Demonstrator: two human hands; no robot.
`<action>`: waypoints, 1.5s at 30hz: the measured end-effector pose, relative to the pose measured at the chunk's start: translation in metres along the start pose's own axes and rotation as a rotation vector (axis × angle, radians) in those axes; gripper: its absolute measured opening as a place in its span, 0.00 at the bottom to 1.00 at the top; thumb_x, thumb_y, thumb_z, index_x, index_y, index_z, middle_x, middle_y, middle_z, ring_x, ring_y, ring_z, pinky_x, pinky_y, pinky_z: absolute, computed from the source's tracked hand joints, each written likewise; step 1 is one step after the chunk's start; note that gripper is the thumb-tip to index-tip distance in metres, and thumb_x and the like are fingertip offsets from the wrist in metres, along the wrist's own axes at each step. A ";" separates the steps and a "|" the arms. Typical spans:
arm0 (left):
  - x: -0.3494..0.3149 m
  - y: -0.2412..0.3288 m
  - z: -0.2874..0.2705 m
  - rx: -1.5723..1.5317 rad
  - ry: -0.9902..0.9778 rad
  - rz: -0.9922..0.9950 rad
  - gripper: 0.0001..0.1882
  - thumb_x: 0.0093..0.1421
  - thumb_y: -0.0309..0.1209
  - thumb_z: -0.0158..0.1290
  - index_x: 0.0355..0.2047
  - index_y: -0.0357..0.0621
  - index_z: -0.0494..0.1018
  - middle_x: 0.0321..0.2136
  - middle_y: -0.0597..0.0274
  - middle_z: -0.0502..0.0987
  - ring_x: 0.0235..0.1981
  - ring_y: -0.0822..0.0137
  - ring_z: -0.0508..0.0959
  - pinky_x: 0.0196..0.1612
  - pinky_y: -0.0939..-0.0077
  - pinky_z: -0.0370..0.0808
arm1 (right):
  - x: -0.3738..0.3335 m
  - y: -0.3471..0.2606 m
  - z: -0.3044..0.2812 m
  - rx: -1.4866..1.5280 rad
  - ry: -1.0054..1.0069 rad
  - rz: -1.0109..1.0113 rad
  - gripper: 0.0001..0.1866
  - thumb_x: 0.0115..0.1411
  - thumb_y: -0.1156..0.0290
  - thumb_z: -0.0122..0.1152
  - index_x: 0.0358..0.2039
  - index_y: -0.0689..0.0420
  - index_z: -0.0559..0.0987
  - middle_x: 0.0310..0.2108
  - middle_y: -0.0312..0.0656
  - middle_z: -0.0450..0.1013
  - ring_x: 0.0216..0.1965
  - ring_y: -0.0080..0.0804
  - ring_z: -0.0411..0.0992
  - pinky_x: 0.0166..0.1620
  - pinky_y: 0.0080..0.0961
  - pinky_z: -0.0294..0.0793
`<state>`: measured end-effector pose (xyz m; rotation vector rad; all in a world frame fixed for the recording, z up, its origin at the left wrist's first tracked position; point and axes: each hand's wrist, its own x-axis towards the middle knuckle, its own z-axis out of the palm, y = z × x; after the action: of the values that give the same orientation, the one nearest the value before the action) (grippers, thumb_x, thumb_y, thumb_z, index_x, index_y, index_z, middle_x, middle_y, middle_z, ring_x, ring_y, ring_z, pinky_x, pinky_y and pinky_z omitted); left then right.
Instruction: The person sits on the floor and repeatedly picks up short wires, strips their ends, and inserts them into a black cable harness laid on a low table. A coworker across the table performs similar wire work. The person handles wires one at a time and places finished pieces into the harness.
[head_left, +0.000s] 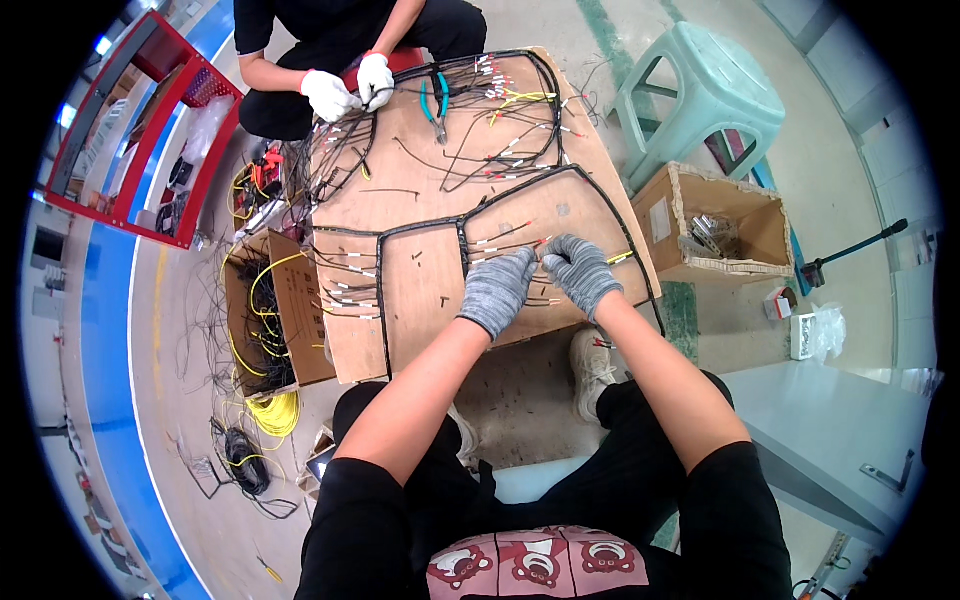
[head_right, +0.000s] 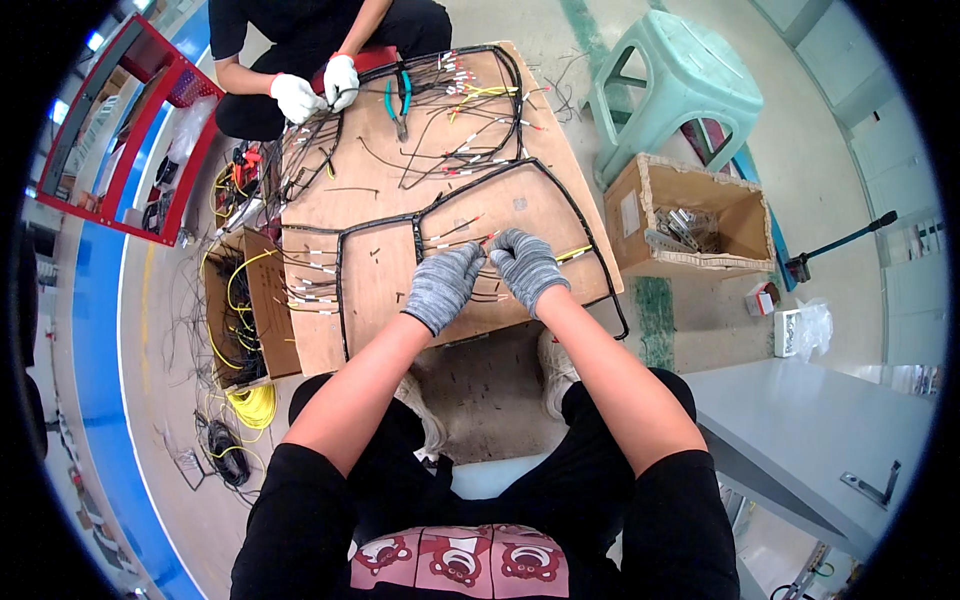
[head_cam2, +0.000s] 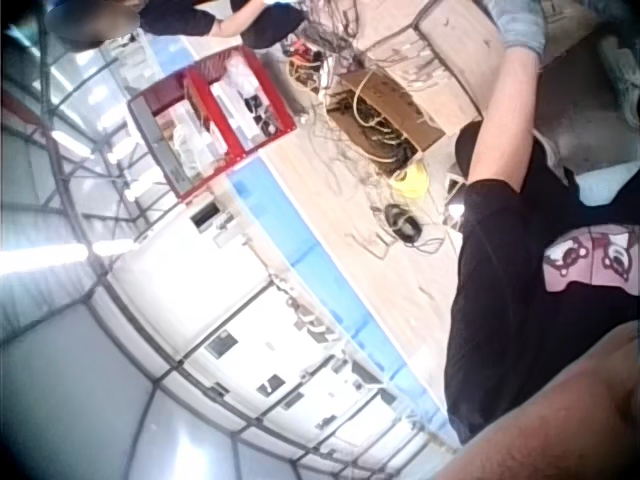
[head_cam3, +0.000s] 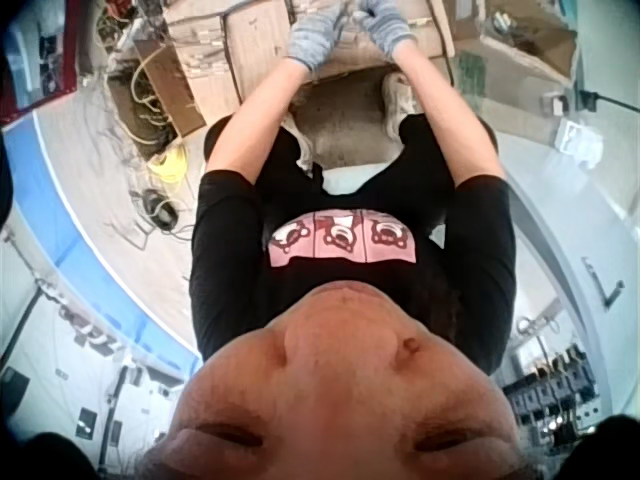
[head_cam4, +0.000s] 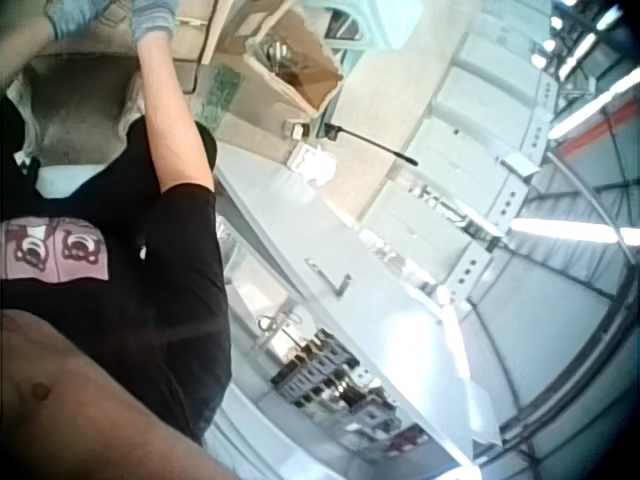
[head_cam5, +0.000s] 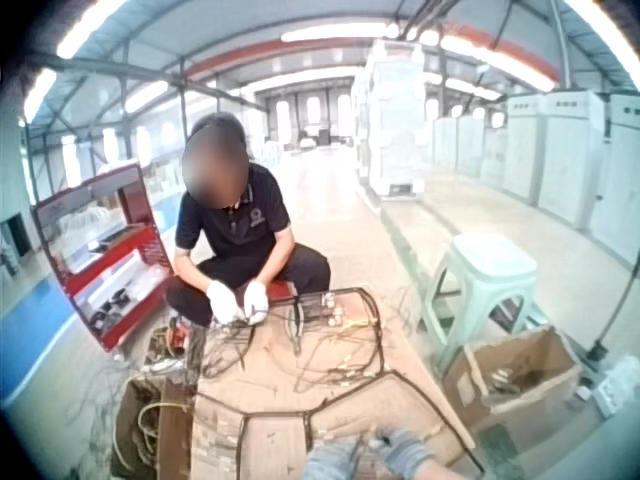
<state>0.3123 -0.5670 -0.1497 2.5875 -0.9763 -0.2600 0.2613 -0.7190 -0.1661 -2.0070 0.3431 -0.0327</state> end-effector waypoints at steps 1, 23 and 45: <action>0.002 -0.001 0.002 0.003 -0.007 -0.003 0.12 0.61 0.39 0.43 0.34 0.45 0.71 0.26 0.52 0.76 0.28 0.53 0.76 0.31 0.60 0.72 | 0.001 0.001 -0.001 -0.003 -0.001 -0.024 0.03 0.54 0.76 0.55 0.29 0.62 0.75 0.20 0.37 0.71 0.20 0.21 0.68 0.26 0.20 0.70; 0.002 0.027 -0.020 -1.580 -0.130 -0.707 0.26 0.60 0.58 0.36 0.25 0.51 0.70 0.12 0.70 0.69 0.06 0.78 0.59 0.08 0.85 0.54 | -0.025 -0.071 -0.024 -0.381 -0.090 -0.218 0.11 0.49 0.65 0.61 0.34 0.52 0.79 0.30 0.45 0.70 0.34 0.43 0.70 0.41 0.34 0.70; 0.009 0.007 -0.002 -0.405 -0.149 0.066 0.12 0.60 0.34 0.45 0.39 0.41 0.72 0.29 0.53 0.77 0.31 0.59 0.77 0.37 0.67 0.73 | -0.013 -0.030 -0.071 0.161 -0.037 -0.026 0.05 0.51 0.76 0.57 0.29 0.62 0.73 0.24 0.39 0.72 0.26 0.24 0.71 0.32 0.21 0.71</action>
<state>0.3156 -0.5768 -0.1453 2.1877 -0.9438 -0.5755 0.2432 -0.7660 -0.1059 -1.8502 0.2816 -0.0387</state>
